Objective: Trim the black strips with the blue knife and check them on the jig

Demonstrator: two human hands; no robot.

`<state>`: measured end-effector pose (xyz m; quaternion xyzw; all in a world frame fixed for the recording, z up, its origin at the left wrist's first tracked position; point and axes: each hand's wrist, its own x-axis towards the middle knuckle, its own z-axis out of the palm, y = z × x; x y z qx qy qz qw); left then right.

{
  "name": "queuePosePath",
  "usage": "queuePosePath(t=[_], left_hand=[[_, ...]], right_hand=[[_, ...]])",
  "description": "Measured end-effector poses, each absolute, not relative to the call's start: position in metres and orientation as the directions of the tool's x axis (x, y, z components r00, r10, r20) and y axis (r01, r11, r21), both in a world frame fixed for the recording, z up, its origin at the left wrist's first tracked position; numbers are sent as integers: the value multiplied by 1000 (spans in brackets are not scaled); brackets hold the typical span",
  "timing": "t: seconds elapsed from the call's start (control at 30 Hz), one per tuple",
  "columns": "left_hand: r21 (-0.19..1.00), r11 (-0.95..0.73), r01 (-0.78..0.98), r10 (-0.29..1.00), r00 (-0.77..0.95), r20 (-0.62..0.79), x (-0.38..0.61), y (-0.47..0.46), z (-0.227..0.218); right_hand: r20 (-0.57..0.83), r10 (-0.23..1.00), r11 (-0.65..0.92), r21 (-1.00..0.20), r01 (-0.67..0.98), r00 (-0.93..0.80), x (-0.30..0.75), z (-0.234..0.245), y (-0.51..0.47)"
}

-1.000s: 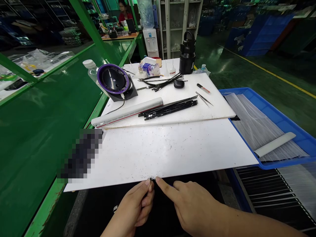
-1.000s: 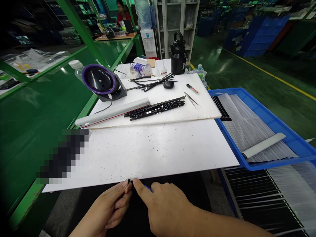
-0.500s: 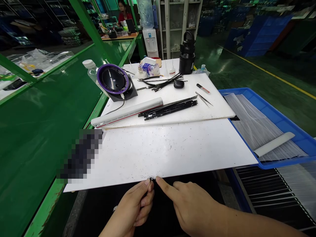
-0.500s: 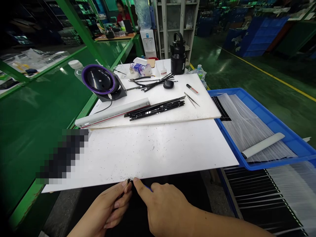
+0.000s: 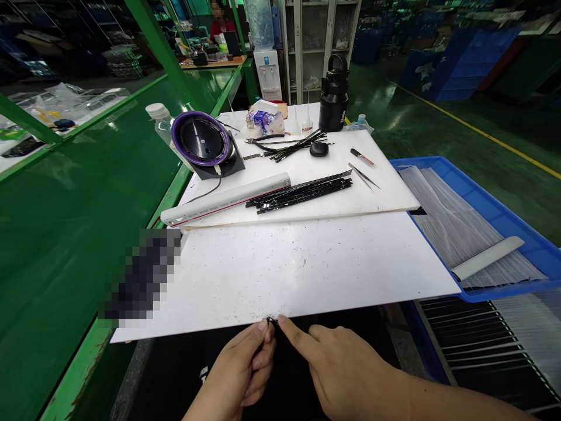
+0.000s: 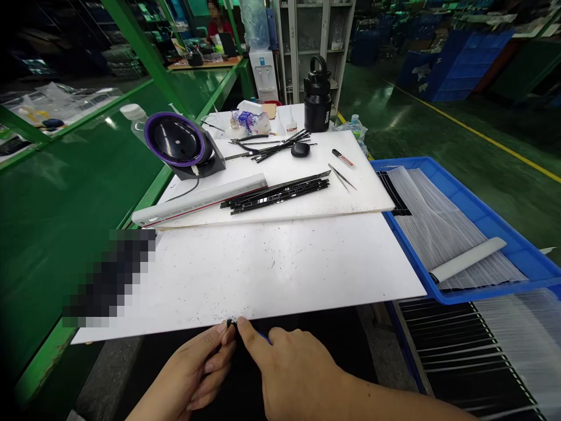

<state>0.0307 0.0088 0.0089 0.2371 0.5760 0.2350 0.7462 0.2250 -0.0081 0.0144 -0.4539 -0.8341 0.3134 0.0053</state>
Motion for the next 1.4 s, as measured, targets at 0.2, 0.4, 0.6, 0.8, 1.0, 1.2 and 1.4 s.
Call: queuePosePath(t=[0.2,0.4,0.6,0.8,1.0,1.2,1.4], left_hand=[[626,774,-94,630,204,-749,33,6,5],[617,782,-92,616,273,-739,26,10,6],[627,779,-14,601,304,-739,19,13,8],[640,768,24,602,315,-734,18,15,8],[644,764,43,600,318,-734,15,15,7],[655,751,88,604,309,-734,16,15,7],[659,746,100,599,334,-728,13,16,8]], right_hand=[[-287,763,424,-455,783,-580,220,13,-8],[-259,776,492,-322,809,-575,218,8,-12],[-220,781,431,-487,760,-584,229,8,-10],[-192,786,415,-541,731,-588,233,10,-6],[-185,763,445,-544,711,-619,234,17,0],[-206,750,489,-468,736,-629,234,15,1],[-221,747,559,-300,773,-627,228,8,-7]])
